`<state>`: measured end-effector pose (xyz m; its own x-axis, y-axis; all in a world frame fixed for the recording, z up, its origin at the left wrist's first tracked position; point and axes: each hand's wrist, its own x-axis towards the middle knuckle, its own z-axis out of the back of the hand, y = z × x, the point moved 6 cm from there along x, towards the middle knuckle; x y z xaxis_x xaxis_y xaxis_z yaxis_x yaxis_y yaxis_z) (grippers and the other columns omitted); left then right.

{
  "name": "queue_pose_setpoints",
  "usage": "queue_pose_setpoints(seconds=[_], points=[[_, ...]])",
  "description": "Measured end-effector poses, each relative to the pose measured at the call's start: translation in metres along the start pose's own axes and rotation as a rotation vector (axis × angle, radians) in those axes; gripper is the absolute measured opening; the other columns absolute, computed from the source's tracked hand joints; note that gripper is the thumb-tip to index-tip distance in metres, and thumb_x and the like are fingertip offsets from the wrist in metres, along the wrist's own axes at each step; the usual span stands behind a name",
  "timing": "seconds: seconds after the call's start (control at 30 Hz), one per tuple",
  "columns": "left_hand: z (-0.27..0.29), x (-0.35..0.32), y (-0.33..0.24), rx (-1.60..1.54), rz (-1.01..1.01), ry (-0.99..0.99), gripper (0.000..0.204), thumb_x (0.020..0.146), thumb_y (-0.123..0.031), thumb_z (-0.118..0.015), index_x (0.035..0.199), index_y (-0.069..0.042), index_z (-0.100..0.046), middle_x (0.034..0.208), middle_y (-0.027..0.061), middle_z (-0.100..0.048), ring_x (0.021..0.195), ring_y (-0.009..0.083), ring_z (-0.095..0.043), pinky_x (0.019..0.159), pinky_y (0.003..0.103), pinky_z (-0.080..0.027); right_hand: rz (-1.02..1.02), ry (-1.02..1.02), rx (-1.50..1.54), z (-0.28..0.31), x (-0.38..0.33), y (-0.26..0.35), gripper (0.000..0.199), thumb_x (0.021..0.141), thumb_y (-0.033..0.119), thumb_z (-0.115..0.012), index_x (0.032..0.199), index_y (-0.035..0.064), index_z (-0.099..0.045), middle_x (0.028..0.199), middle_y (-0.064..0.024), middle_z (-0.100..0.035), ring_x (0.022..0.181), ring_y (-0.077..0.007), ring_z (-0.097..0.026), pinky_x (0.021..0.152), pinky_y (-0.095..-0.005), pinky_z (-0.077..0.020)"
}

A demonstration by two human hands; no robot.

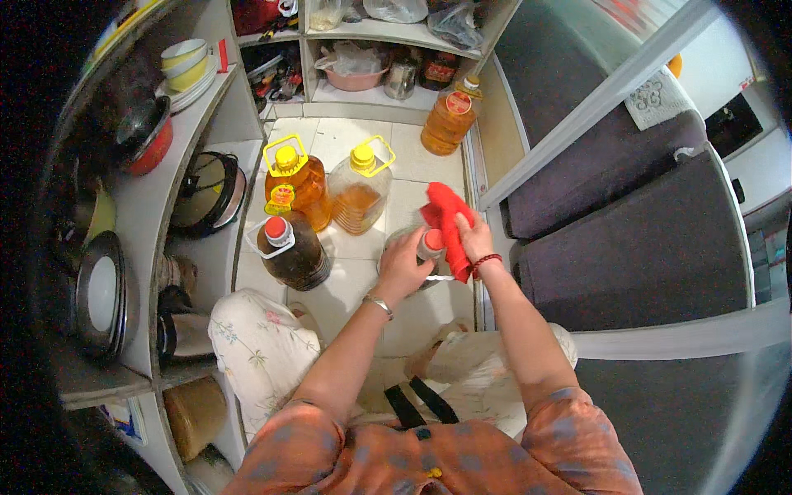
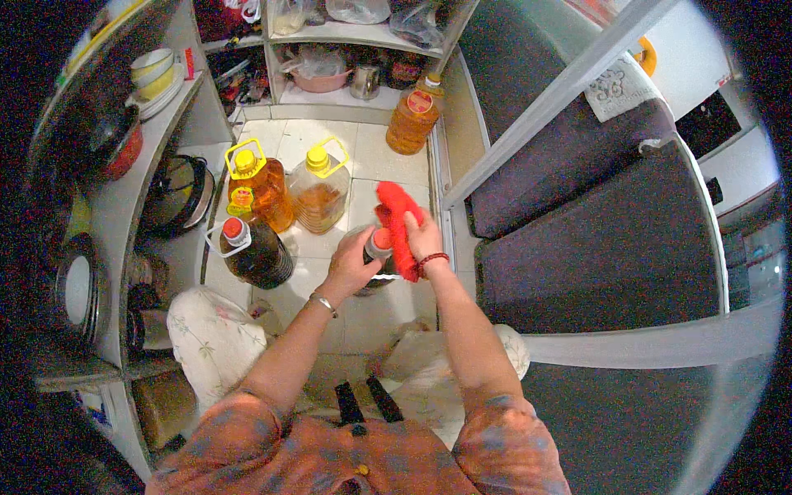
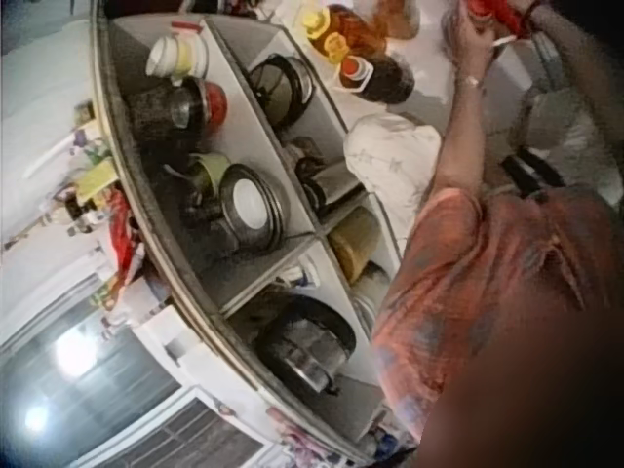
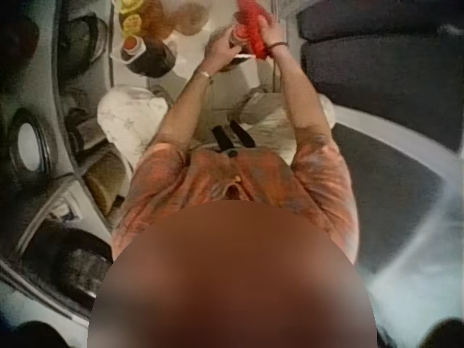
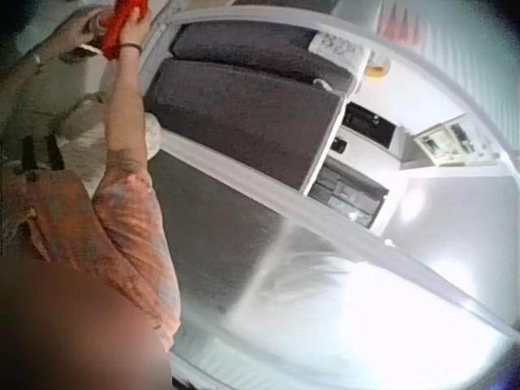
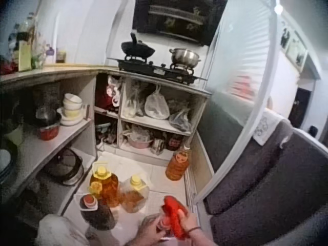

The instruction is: The person sits on the kitchen floor and wipes several large plastic bottles with a red cloth. They handle each bottle one at a time, wiping the body and cap, then place them back on the floor.

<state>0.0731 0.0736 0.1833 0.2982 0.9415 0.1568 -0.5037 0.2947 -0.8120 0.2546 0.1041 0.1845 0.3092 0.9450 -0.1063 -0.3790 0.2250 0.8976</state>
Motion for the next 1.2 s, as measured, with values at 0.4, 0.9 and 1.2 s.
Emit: queue_pose_setpoints(seconds=[0.4,0.9,1.2], points=[[0.001,0.022,-0.016,0.202,-0.153,0.144,0.033,0.072,-0.01,-0.06,0.104,-0.004,-0.054,0.1,0.0175,-0.062,0.091,0.0384,-0.059,0.08,0.048,-0.047,0.256,0.069,-0.094,-0.022,-0.019,0.026,0.041,0.095,0.04,-0.047,0.119,0.0072,-0.055,0.109,-0.0229,-0.062,0.103,-0.0401,-0.058,0.088,-0.0437,-0.046],[0.066,-0.033,0.004,0.26,-0.06,0.025,0.035,0.072,-0.008,-0.059,0.107,-0.009,-0.055,0.106,0.0138,-0.055,0.099,0.0359,-0.053,0.085,0.042,-0.044,0.232,0.366,-0.198,-0.073,-0.031,0.027,0.047,0.091,0.041,-0.051,0.12,0.0051,-0.055,0.112,-0.0218,-0.062,0.104,-0.0365,-0.059,0.092,-0.043,-0.0457],[0.094,-0.055,0.039,0.228,0.136,-0.061,0.023,0.073,-0.005,-0.063,0.095,-0.005,-0.056,0.092,0.0096,-0.05,0.088,0.0261,-0.052,0.082,0.033,-0.042,-0.244,-0.152,-0.151,-0.099,-0.07,-0.116,0.048,0.087,0.039,-0.058,0.127,0.0119,-0.051,0.112,-0.0233,-0.06,0.102,-0.0413,-0.059,0.089,-0.0484,-0.047]])
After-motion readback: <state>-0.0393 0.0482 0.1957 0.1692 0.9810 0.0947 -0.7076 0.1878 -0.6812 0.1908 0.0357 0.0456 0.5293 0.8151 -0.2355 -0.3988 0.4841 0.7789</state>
